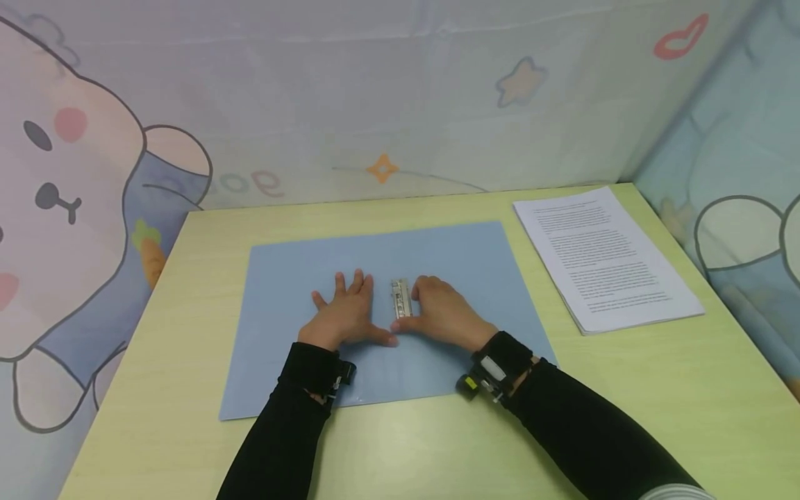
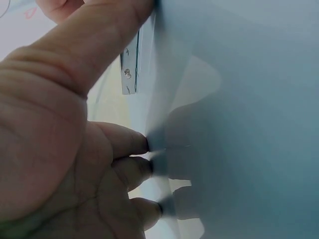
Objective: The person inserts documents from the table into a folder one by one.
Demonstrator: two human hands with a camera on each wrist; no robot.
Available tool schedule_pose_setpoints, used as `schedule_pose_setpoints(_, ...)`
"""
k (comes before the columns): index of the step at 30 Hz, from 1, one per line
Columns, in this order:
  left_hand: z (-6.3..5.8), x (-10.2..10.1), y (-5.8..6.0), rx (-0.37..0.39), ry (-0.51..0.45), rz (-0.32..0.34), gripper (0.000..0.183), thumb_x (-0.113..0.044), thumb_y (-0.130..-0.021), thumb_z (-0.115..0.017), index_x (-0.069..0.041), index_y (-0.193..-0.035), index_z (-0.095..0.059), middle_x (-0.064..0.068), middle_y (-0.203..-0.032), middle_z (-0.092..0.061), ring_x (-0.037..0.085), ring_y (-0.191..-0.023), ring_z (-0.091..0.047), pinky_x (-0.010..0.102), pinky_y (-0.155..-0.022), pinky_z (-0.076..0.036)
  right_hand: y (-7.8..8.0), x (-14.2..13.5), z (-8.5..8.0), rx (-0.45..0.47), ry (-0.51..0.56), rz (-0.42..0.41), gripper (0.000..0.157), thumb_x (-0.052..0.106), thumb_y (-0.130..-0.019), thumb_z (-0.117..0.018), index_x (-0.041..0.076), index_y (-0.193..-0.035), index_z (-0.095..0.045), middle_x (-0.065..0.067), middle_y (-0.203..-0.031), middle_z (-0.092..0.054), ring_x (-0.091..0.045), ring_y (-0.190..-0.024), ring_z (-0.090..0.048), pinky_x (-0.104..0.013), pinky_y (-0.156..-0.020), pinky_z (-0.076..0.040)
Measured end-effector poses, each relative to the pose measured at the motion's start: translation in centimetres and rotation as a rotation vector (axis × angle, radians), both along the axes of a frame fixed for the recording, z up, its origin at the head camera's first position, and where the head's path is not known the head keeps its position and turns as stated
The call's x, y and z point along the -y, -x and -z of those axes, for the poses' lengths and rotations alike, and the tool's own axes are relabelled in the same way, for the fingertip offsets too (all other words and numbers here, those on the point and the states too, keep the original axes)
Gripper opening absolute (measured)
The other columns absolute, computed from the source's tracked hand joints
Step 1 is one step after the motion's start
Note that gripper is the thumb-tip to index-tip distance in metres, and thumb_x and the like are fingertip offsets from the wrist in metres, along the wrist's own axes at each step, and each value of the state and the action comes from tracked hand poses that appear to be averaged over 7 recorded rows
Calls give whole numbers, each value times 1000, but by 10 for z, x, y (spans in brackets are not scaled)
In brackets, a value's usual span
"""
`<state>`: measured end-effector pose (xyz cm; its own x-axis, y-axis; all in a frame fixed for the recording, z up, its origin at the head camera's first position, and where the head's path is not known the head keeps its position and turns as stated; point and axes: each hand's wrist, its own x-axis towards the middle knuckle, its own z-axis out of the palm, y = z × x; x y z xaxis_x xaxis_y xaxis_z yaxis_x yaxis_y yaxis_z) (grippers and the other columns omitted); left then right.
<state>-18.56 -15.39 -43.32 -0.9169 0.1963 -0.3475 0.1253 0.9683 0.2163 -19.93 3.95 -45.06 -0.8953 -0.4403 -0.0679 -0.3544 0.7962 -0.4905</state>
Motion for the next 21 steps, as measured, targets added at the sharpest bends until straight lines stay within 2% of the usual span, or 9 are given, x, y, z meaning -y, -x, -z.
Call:
schedule_pose_setpoints(8, 0, -1, -1, 2, -7, -4, 126, -78, -53, -62, -13, -147, -9, 8, -152, -2, 37, -134, 6, 70, -92, -4, 2, -1, 1, -3, -5, -35, 63, 61, -66, -68, 11, -96, -47, 0, -84, -48, -15, -74, -45, -28, -63, -38)
schedule_pose_setpoints(15, 0, 0, 0, 5, -4, 6, 127, -80, -52, -61, -13, -147, -8, 9, -152, -2, 38, -134, 5, 71, -91, -4, 6, -4, 1, 28, 6, -53, 63, 61, -65, -69, 10, -97, -47, 0, -85, -48, -16, -75, -46, -28, -62, -39)
schedule_pose_setpoints(18, -1, 0, 1, 4, -9, 0, 126, -79, -53, -61, -13, -147, -9, 9, -152, -3, 39, -134, 4, 72, -90, -5, 11, -6, 0, 53, 16, -77, 63, 61, -66, -69, 11, -97, -47, 0, -86, -49, -15, -75, -47, -28, -62, -40)
schedule_pose_setpoints(21, -4, -1, 3, 14, -11, -13, 125, -79, -53, -61, -13, -147, -11, 10, -151, -4, 39, -134, 4, 73, -89, -5, 15, -9, -4, 119, 53, -82, 63, 63, -67, -66, 11, -98, -49, 0, -88, -51, -15, -76, -48, -29, -62, -41)
